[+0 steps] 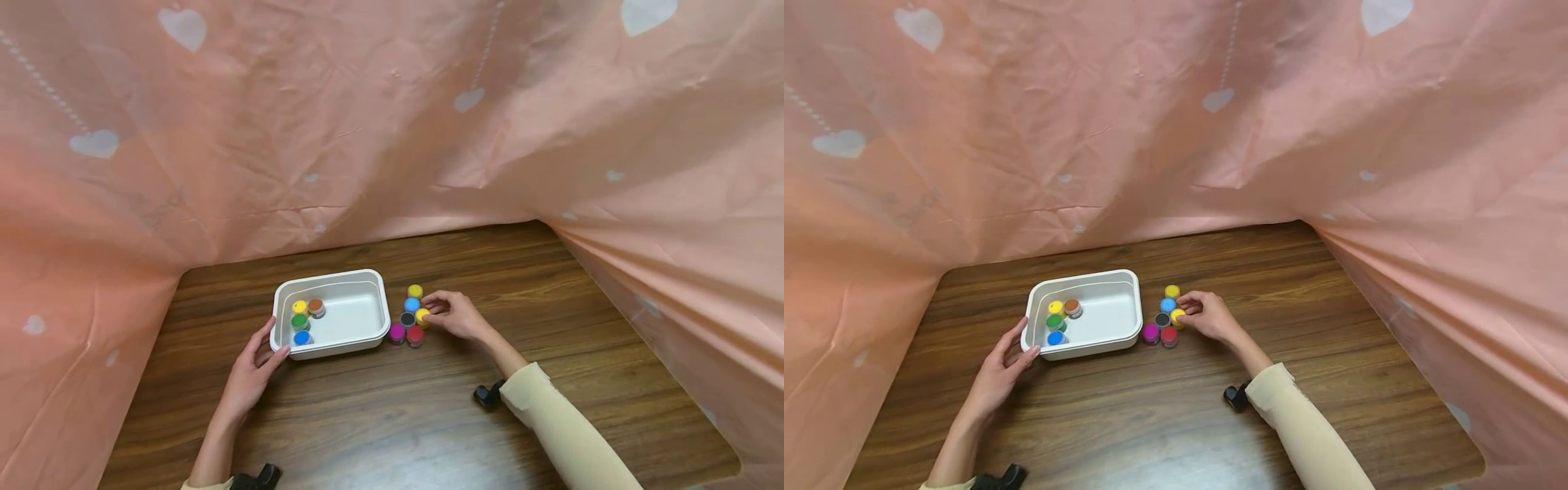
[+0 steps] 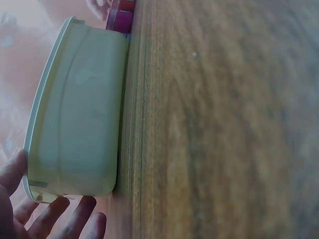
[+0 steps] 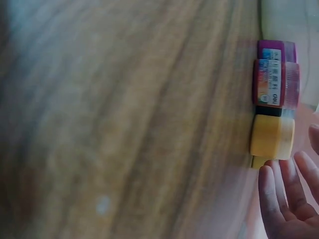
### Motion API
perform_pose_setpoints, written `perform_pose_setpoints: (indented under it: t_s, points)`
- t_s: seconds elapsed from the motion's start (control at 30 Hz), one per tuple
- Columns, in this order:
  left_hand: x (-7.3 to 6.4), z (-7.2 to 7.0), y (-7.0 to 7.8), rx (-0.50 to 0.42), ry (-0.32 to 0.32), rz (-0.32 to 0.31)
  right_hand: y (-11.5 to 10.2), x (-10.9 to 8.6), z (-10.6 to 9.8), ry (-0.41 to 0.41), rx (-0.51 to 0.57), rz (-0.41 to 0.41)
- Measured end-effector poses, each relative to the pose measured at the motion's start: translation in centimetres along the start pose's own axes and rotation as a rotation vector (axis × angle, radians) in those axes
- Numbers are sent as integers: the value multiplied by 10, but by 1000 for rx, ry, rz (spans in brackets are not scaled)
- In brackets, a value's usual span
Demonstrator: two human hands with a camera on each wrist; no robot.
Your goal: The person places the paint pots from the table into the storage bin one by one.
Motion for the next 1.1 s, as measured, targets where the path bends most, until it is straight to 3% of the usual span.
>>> perform_pose_setpoints:
  t_s: [0.27, 1.1]
  points:
    - [2, 0, -3, 3, 5, 11, 9, 1, 5, -21, -18, 44]
    - [0, 0, -1, -3, 9, 24, 11, 2, 3, -44, -21, 61]
Point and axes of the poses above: each hand's wrist, its own x-axis towards the middle knuckle, its own z-axis out of the palm, y = z × x, the point moved 6 cm from there along x, towards the middle knuckle, and after that the axes turned 3 degrees about z, right-handed, at the moved point
